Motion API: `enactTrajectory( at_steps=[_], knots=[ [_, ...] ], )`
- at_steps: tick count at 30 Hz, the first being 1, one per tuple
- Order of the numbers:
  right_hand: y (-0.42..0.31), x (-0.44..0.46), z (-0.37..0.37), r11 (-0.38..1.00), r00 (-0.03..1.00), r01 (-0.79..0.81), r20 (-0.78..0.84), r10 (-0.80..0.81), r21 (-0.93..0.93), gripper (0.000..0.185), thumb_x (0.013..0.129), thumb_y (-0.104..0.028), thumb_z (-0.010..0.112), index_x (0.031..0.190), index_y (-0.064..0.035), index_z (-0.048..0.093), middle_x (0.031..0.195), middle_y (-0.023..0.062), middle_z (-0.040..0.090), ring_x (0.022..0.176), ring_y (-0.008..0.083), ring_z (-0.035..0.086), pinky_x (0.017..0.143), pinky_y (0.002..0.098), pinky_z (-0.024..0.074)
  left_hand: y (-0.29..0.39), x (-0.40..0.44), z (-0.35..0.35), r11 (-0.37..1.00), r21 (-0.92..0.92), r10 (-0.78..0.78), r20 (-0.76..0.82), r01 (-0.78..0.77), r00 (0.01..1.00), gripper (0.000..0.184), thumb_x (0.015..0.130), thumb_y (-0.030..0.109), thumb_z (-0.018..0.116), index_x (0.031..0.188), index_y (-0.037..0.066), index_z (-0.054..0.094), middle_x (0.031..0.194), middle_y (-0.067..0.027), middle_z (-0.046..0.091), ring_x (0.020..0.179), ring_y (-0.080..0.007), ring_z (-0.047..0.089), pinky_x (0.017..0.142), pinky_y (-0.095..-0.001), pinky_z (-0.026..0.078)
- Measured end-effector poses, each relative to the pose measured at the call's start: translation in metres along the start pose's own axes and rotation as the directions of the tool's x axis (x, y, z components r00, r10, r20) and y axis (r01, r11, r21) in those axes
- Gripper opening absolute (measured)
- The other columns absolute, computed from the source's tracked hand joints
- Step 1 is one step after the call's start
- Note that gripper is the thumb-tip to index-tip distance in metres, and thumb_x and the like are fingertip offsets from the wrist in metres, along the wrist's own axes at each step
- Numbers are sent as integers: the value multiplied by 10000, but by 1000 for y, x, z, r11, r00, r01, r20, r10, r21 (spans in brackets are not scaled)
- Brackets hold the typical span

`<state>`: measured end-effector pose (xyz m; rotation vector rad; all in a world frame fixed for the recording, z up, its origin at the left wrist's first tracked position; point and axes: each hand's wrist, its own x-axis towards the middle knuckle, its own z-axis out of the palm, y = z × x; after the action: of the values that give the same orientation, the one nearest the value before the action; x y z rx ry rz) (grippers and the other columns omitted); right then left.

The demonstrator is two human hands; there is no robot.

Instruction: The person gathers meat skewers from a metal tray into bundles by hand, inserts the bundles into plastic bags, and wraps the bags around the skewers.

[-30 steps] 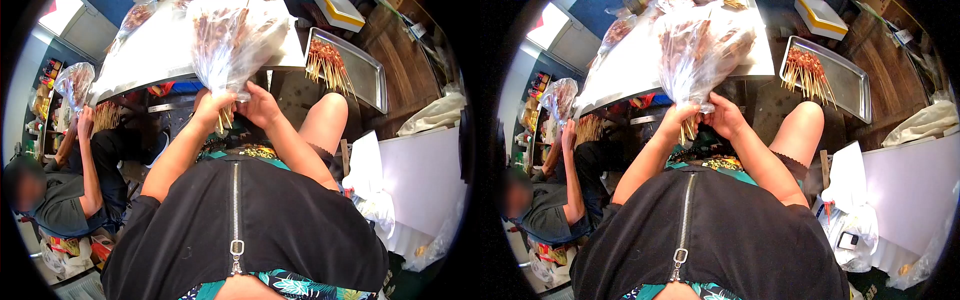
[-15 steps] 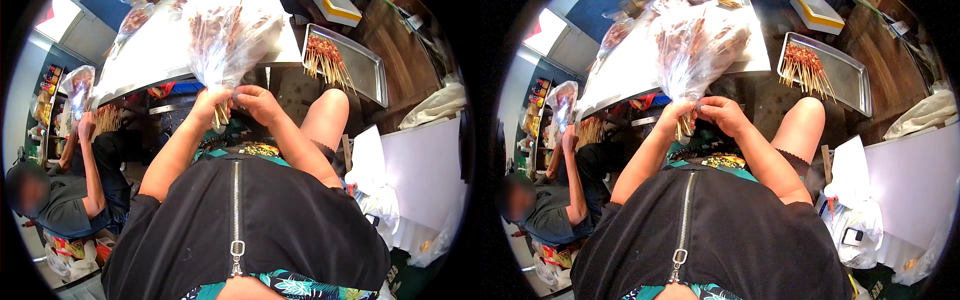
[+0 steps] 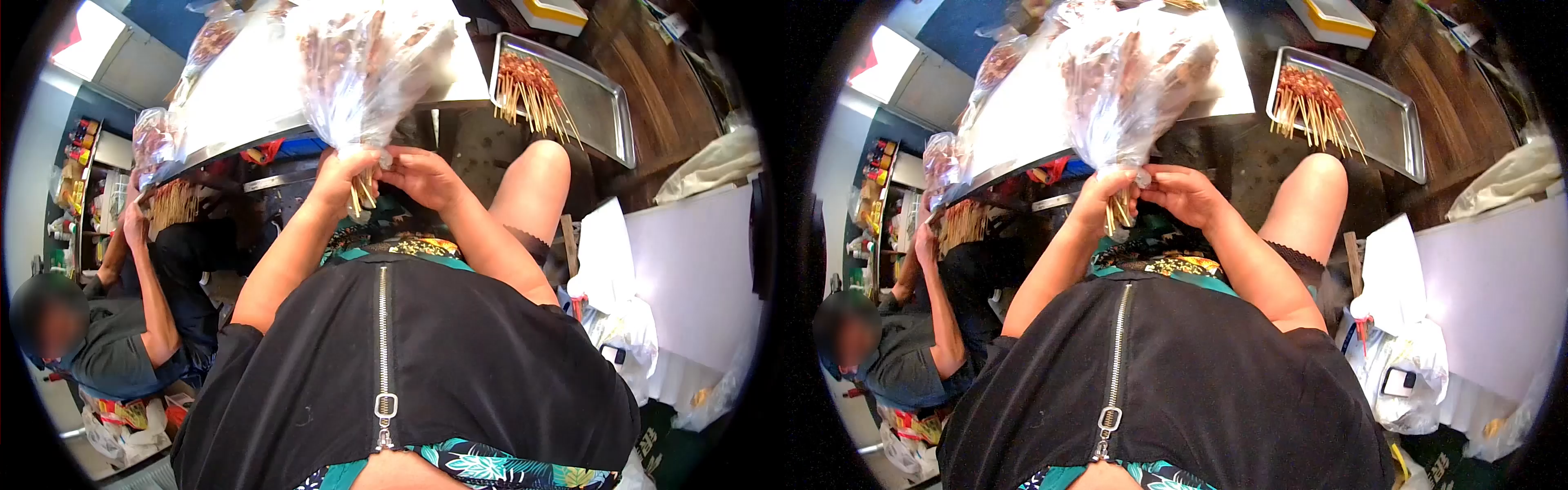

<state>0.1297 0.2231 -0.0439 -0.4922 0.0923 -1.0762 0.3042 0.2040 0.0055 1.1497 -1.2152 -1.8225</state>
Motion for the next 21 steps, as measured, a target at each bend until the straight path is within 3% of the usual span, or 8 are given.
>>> enactTrajectory(
  at_steps=[3, 4, 5, 8, 12, 16, 18, 21],
  knots=[
    [10, 4, -18, 978, 984, -28, -178, -9, -206, 300, 877, -113, 586, 1100, 86, 563, 1046, 150, 618, 977, 239, 608, 901, 355, 475, -3, -2, 1, 1000, -2, -17, -12, 17, 1000, 254, 825, 307, 608, 895, 65, 578, 686, -28, 571, 531, -147, 561, 478, -278, 472],
    [12, 4, -21, 984, 980, -29, -201, -8, -177, 270, 868, -99, 589, 1072, 78, 580, 1015, 147, 627, 934, 232, 620, 873, 347, 486, -7, 3, -6, 996, -56, -65, 13, 66, 998, 269, 800, 297, 641, 895, 51, 588, 689, -53, 577, 535, -156, 561, 495, -286, 488],
    [11, 6, -23, 984, 994, 14, -100, -32, -175, 233, 851, -68, 593, 1039, 69, 596, 964, 141, 638, 884, 222, 624, 824, 335, 495, -15, 9, -13, 997, -33, -65, 4, 65, 998, 269, 806, 292, 631, 920, 53, 580, 710, -51, 581, 527, -153, 553, 492, -285, 486],
    [7, 7, -13, 956, 955, -29, -289, -60, -293, 159, 787, -45, 633, 919, 42, 613, 807, 106, 637, 702, 177, 596, 658, 283, 479, -6, 1, 6, 1000, 9, -25, -21, 25, 999, 236, 848, 294, 588, 866, 59, 568, 691, -33, 566, 541, -130, 552, 494, -264, 485],
    [-1, 8, -2, 856, 933, -84, -342, -112, -510, 157, 749, -52, 618, 878, 37, 608, 704, 100, 613, 583, 166, 569, 525, 274, 472, -13, 3, 6, 1000, 2, -17, -11, 17, 1000, 239, 860, 275, 571, 905, 40, 584, 687, -36, 598, 583, -130, 580, 512, -265, 488],
    [-16, 6, 26, 472, 875, -266, -416, -249, -841, 202, 746, -119, 655, 824, 60, 602, 647, 117, 615, 491, 179, 589, 429, 299, 476, -18, 6, 14, 1000, 17, -5, 14, 5, 1000, 312, 855, 293, 573, 1004, 21, 600, 727, -60, 619, 613, -153, 587, 540, -259, 457],
    [-5, 15, 8, 441, 818, -301, -466, -336, -846, 225, 745, -152, 686, 812, 42, 596, 636, 119, 611, 484, 172, 585, 430, 306, 476, -22, 8, 19, 999, 28, 41, -43, -40, 998, 310, 842, 288, 600, 1008, 27, 600, 784, -59, 631, 641, -161, 598, 548, -271, 467],
    [-8, 10, 24, 177, 767, -314, -359, -531, -933, 168, 734, -104, 666, 793, 18, 566, 689, 149, 636, 579, 196, 629, 552, 327, 511, -22, 9, 20, 998, -11, 58, 3, -58, 998, 254, 827, 262, 617, 938, 34, 608, 743, -55, 629, 606, -167, 609, 528, -271, 483]
  ],
)
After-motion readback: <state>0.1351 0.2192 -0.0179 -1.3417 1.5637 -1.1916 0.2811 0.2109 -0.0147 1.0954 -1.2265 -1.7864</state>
